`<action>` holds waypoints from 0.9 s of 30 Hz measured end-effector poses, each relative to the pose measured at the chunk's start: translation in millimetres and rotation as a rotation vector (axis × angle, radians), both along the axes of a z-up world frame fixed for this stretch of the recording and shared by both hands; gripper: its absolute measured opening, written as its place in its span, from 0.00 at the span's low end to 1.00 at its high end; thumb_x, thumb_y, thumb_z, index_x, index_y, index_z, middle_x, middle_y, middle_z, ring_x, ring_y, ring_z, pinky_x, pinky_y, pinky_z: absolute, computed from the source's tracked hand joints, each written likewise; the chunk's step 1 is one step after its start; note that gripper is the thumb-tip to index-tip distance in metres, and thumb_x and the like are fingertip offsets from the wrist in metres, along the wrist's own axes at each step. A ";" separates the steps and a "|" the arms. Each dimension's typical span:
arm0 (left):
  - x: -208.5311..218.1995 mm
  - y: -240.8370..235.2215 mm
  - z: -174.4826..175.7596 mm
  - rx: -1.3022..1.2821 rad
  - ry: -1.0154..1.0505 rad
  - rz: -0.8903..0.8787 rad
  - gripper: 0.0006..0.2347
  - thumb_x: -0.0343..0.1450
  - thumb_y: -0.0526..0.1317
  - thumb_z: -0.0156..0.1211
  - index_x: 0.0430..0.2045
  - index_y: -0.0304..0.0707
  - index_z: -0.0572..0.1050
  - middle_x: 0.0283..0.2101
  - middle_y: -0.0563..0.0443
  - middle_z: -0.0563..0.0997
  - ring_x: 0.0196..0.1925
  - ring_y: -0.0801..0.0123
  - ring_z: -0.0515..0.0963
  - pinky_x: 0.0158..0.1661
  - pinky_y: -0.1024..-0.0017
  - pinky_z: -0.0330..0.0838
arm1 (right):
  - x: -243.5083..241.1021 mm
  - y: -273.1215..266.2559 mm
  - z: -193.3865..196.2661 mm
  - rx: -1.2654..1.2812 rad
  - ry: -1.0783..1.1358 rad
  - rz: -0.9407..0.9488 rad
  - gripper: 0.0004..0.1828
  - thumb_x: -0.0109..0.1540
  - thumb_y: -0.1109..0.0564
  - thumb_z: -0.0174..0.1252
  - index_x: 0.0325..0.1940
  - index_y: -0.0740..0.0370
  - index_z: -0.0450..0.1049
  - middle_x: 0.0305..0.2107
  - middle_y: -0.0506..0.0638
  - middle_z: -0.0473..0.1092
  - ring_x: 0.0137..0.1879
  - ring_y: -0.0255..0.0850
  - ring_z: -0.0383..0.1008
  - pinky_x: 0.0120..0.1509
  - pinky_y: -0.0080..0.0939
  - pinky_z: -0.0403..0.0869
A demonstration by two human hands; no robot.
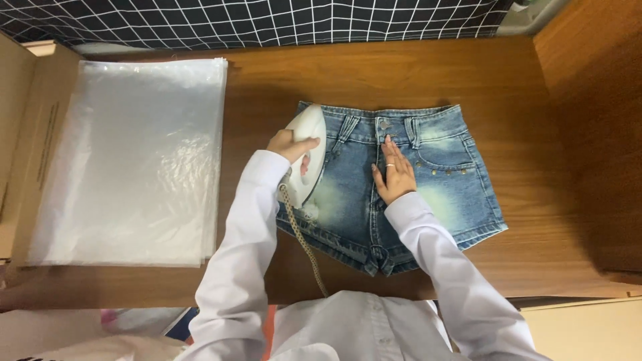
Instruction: The person takes a pair of denim shorts from a clothing rack, lays them on a wooden table, and irons them with a white iron. The person smooths the fabric with their hands before and during ironing.
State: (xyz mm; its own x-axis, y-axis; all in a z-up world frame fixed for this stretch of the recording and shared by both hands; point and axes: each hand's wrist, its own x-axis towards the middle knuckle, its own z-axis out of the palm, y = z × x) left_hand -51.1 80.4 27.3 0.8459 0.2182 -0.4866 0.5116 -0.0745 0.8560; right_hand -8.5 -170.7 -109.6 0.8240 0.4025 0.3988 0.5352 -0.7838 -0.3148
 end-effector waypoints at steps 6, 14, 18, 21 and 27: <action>25.4 3.7 -0.5 0.026 -0.038 0.020 0.15 0.56 0.40 0.60 0.25 0.23 0.70 0.12 0.41 0.71 0.11 0.63 0.74 0.14 0.67 0.75 | 0.0 -1.1 1.3 -0.006 -0.003 0.022 0.28 0.59 0.45 0.45 0.60 0.58 0.54 0.61 0.48 0.50 0.65 0.39 0.50 0.63 0.45 0.54; 68.2 0.5 -16.1 0.038 -0.079 0.091 0.16 0.56 0.39 0.59 0.28 0.20 0.69 0.14 0.39 0.72 0.13 0.61 0.75 0.15 0.65 0.75 | 1.0 -0.7 1.2 0.002 0.001 0.020 0.28 0.59 0.45 0.44 0.61 0.57 0.53 0.61 0.48 0.50 0.65 0.39 0.50 0.63 0.45 0.54; 23.6 -6.9 15.8 0.135 0.018 0.009 0.17 0.58 0.41 0.59 0.30 0.21 0.69 0.16 0.38 0.73 0.14 0.60 0.76 0.16 0.66 0.76 | -1.8 -1.0 1.4 -0.020 0.005 0.015 0.28 0.59 0.45 0.43 0.61 0.57 0.53 0.60 0.48 0.51 0.65 0.39 0.49 0.63 0.45 0.55; -2.7 -3.8 24.9 0.129 0.072 0.005 0.16 0.57 0.41 0.59 0.29 0.21 0.70 0.17 0.38 0.73 0.15 0.60 0.76 0.18 0.67 0.76 | -0.2 0.0 2.1 -0.006 0.013 0.010 0.28 0.59 0.45 0.43 0.61 0.57 0.53 0.61 0.48 0.51 0.65 0.39 0.50 0.64 0.45 0.54; 19.6 17.7 -10.5 0.043 -0.011 0.085 0.15 0.57 0.39 0.59 0.27 0.21 0.69 0.14 0.38 0.73 0.12 0.61 0.74 0.14 0.66 0.75 | -0.3 -0.9 2.0 -0.008 0.023 0.018 0.28 0.59 0.45 0.43 0.60 0.57 0.53 0.61 0.47 0.49 0.66 0.39 0.48 0.64 0.44 0.53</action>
State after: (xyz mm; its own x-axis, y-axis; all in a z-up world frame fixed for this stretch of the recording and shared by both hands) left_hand -31.5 98.1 16.8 0.8285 0.3096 -0.4665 0.5086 -0.0678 0.8583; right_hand -8.7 -171.5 -107.7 0.8255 0.4205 0.3766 0.5421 -0.7766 -0.3211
